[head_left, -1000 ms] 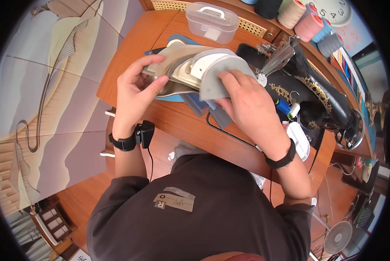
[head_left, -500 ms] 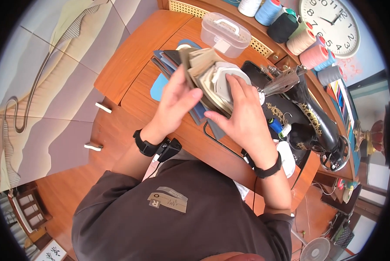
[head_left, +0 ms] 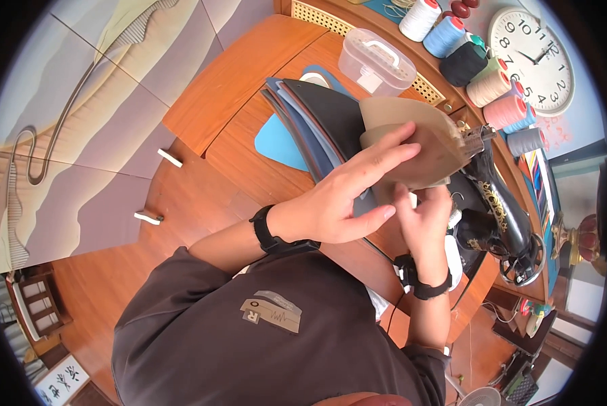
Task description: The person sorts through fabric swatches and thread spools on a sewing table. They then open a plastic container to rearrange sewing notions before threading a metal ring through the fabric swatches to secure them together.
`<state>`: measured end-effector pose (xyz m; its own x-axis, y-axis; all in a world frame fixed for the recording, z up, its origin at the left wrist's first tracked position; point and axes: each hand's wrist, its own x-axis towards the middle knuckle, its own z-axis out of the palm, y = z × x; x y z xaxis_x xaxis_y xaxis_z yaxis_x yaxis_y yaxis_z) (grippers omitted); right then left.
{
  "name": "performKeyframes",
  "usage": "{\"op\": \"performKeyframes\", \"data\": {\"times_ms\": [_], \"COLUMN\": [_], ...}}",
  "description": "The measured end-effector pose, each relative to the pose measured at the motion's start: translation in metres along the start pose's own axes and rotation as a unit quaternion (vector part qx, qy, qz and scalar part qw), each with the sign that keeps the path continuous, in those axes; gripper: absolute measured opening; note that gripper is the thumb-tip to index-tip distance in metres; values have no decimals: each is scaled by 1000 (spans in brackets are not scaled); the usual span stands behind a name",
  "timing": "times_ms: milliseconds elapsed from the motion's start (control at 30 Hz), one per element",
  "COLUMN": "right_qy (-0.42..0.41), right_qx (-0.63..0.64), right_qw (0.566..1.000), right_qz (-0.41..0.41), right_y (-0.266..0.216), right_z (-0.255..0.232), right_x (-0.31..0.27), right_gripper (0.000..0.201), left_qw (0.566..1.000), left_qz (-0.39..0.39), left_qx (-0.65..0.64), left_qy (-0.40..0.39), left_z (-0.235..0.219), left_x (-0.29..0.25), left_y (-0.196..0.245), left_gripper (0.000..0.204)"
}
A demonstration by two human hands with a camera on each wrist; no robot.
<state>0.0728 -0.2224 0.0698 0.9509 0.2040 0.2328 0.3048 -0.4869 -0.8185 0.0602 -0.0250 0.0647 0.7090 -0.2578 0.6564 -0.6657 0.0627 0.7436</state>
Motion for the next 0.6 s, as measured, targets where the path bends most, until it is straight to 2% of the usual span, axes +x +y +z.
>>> {"op": "performKeyframes", "data": {"times_ms": [133,200,267,333,400,533,567,600], "right_qy": [35,92,116,138,159,155,158,160], "right_qx": [135,148,131,106,71,36,14,-9], "right_qw": [987,982,983,984,985,987,987,987], "right_qz": [78,66,50,29,2,-4,-2,0], "right_y": [2,13,13,15,19,11,8,5], "right_z": [-25,-33,-43,-46,-45,-39,-36,-34], "right_x": [-10,-15,-18,-21,-22,-13,-11,-10], "right_gripper": [24,23,23,23,23,21,23,24], "left_qw": [998,990,962,924,871,849,855,857], "left_qz": [-31,-9,-64,-112,-245,-328,-341,-358], "left_qx": [38,112,213,218,58,-30,6,38], "left_qy": [31,79,159,293,423,413,391,370], "left_z": [-4,-16,-34,-55,-68,-79,-81,-84], "left_x": [-10,-21,-30,-40,-47,-46,-45,-43], "left_y": [-2,-8,-6,-24,-33,-43,-45,-43], "left_gripper": [62,48,45,46,51,65,77,79]}}
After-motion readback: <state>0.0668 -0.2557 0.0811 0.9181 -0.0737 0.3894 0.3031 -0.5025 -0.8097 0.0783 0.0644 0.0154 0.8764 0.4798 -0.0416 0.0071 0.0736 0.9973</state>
